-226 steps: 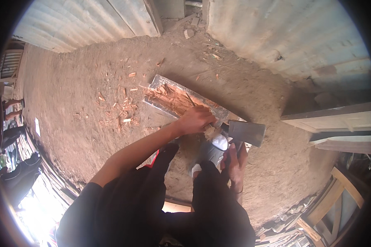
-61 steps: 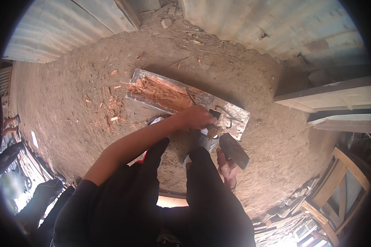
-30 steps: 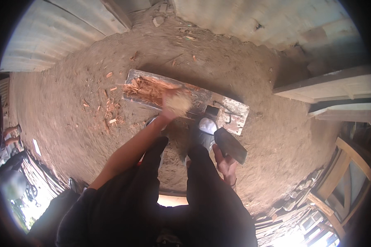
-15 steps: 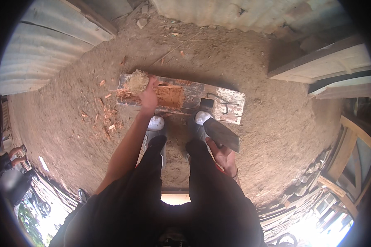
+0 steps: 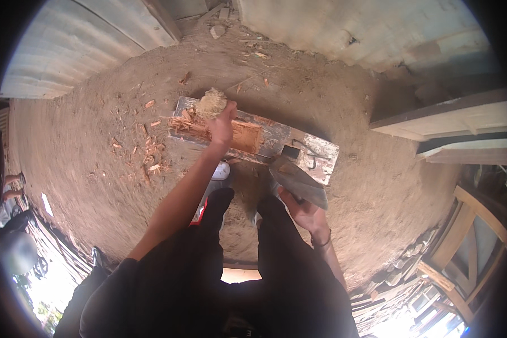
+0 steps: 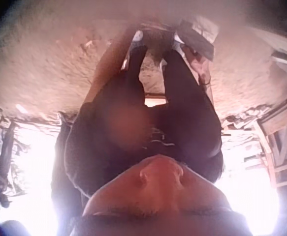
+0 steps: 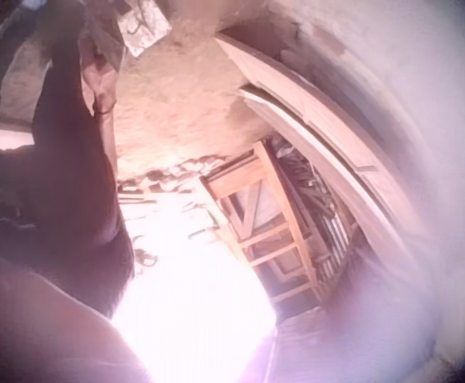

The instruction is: The person uses a machete to repeatedly strike and scrape a rectangular wooden block resting on the ground, removing wood shavings and shaping the block. The person occasionally pauses to clear shavings from the block's surface.

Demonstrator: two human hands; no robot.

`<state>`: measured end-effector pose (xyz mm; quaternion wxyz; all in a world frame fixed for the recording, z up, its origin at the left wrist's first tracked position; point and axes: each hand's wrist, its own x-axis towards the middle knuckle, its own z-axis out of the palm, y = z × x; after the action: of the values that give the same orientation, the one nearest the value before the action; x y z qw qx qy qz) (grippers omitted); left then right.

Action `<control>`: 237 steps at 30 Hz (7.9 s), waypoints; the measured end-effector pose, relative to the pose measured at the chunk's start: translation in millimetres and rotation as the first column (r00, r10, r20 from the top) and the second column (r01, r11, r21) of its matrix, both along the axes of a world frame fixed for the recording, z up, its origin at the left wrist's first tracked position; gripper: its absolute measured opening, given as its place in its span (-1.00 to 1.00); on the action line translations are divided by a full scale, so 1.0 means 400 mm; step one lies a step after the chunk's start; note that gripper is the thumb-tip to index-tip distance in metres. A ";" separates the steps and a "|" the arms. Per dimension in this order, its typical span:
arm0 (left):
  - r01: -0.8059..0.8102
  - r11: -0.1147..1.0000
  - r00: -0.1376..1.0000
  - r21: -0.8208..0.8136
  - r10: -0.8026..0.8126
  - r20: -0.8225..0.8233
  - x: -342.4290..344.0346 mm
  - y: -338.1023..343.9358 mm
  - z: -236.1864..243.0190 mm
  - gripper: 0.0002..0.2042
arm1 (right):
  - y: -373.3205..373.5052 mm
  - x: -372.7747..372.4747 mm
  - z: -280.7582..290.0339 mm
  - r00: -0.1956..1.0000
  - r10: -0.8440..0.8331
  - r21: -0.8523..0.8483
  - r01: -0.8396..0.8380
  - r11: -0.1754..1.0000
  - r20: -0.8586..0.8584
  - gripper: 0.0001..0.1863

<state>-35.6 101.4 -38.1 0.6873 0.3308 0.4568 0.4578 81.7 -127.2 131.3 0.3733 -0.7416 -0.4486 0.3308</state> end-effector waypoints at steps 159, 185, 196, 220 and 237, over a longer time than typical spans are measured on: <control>0.574 0.489 0.811 0.657 -0.223 -0.541 -0.020 -0.040 0.018 -0.77 | 0.186 -0.055 0.067 0.989 -0.013 -0.204 0.043 0.978 0.144 -0.73; 0.560 0.530 0.824 0.637 -0.272 -0.498 -0.010 -0.028 0.053 -0.82 | 0.167 -0.083 0.043 0.977 -0.056 0.267 -0.001 0.964 0.204 -0.69; 0.595 0.525 0.784 0.608 -0.211 -0.584 0.000 -0.029 0.045 -0.71 | 0.181 -0.099 0.111 0.968 -0.252 0.056 0.252 0.966 -0.015 -0.58; 0.688 0.567 0.680 0.453 -0.284 -0.676 -0.011 -0.034 0.072 -0.71 | 0.179 -0.066 0.075 0.968 -0.198 -0.404 0.121 0.907 -0.154 -0.59; 0.433 0.566 0.884 0.702 -0.113 -0.454 -0.016 -0.023 0.101 -0.71 | 0.163 -0.039 0.135 0.977 -0.188 -0.162 0.169 0.972 -0.104 -0.39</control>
<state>-42.0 92.3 2.5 0.4389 0.7434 0.2678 0.4278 65.9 -62.1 185.3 0.3698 -0.7843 -0.3303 0.3728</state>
